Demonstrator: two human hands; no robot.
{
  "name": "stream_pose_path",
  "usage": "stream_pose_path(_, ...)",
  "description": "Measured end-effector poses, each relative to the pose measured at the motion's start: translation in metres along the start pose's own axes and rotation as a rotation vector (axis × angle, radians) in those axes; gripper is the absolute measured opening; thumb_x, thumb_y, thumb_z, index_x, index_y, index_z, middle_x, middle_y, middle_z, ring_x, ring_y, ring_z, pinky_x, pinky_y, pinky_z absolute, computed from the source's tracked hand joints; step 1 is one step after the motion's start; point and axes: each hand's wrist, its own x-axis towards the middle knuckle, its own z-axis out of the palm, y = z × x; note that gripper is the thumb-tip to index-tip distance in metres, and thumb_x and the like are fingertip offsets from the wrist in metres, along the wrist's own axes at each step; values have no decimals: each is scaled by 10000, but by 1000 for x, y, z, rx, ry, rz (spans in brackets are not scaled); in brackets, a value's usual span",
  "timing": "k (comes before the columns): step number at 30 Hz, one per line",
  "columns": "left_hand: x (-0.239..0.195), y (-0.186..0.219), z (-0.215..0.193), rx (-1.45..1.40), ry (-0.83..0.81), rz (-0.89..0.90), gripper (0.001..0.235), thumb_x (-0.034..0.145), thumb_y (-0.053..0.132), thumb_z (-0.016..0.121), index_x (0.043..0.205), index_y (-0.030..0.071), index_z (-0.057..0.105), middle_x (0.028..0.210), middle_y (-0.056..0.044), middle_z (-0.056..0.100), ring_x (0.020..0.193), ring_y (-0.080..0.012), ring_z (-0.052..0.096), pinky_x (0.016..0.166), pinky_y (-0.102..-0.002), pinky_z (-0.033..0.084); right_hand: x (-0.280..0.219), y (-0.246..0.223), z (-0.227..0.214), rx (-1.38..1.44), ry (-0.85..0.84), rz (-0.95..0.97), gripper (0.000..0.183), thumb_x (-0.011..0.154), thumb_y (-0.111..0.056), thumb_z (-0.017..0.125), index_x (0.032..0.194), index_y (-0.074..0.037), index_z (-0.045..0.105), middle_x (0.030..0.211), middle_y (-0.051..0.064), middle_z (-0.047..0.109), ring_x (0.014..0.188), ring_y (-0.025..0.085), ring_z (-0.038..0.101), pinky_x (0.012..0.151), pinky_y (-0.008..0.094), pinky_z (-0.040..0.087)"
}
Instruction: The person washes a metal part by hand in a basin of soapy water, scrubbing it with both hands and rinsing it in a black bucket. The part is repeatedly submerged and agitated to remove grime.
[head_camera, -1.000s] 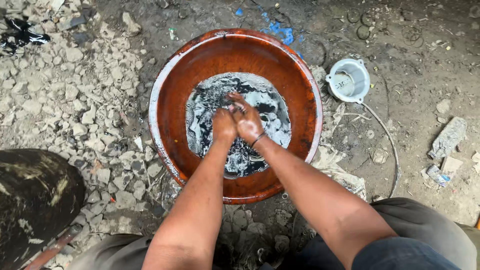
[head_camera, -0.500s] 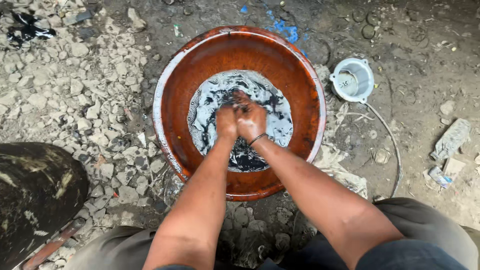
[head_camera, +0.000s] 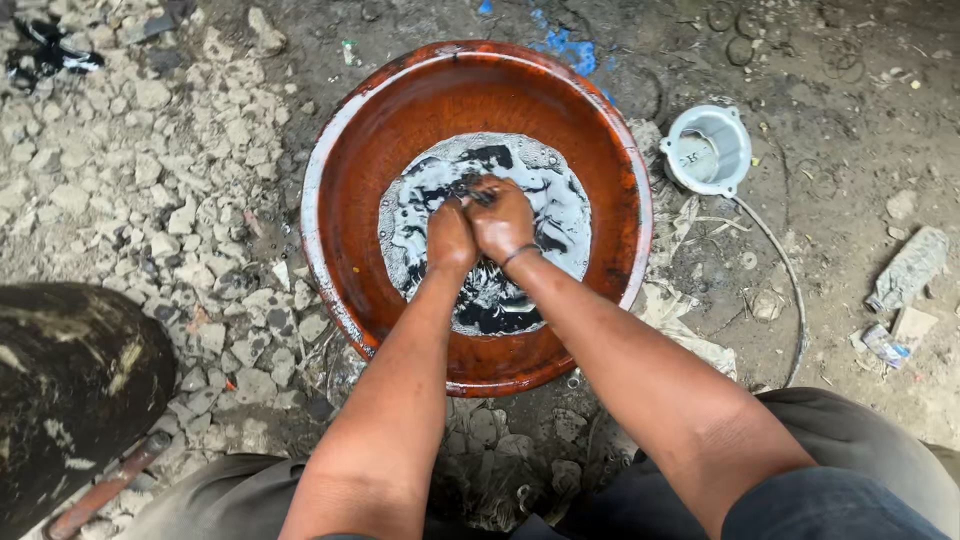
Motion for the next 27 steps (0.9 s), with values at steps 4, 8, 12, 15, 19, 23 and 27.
stream_pose_path(4, -20, 9, 3, -71, 2, 12, 252, 850, 185, 711, 1019, 1, 678, 929, -303, 704, 905, -488, 683, 824, -521, 545, 23, 20, -10, 285, -38, 288, 215, 863, -174, 775, 892, 15, 677, 774, 95, 689, 726, 141, 587, 685, 330, 517)
stream_pose_path(8, -53, -6, -1, -158, -51, 22, 252, 840, 152, 678, 1029, -12, 660, 917, -298, 705, 876, -479, 693, 801, -507, 560, 48, 20, -12, 76, -155, 551, 344, 815, -227, 843, 992, 2, 658, 796, 120, 701, 719, 189, 637, 691, 355, 541)
stream_pose_path(12, -26, -30, 5, -118, 46, -22, 269, 891, 183, 677, 1071, -17, 669, 982, -310, 705, 933, -481, 692, 829, -529, 539, 15, -14, -2, 9, -53, 255, 227, 885, -248, 742, 985, -45, 764, 920, 181, 751, 827, 318, 721, 776, 403, 557)
stream_pose_path(15, 5, -34, 12, -156, 76, -55, 252, 1030, 235, 634, 1051, -11, 688, 1048, -299, 716, 1010, -461, 701, 869, -521, 546, -3, -33, -5, -9, 12, -67, 219, 828, -193, 720, 985, -43, 753, 1007, 201, 760, 901, 366, 734, 821, 420, 582)
stream_pose_path(19, -4, -18, 18, -20, -68, -8, 289, 855, 178, 679, 1078, -5, 677, 1007, -292, 722, 979, -462, 700, 884, -502, 552, 24, -32, -32, -22, -78, 400, 280, 882, -304, 683, 1040, -79, 739, 953, 196, 744, 878, 347, 737, 821, 438, 568)
stream_pose_path(23, -28, -20, 19, -9, -61, -31, 331, 827, 157, 697, 1110, -12, 672, 1001, -305, 705, 961, -485, 678, 852, -519, 538, 31, -33, -34, -188, -78, 211, 325, 851, -312, 762, 1035, -47, 727, 961, 227, 725, 924, 402, 700, 826, 469, 552)
stream_pose_path(27, -9, -25, 15, -338, 78, -89, 270, 946, 157, 600, 1160, 10, 671, 1095, -220, 747, 1000, -390, 742, 853, -481, 571, 10, -43, -13, -116, -214, 195, 267, 870, -275, 704, 1031, -62, 705, 974, 206, 740, 923, 398, 708, 844, 470, 553)
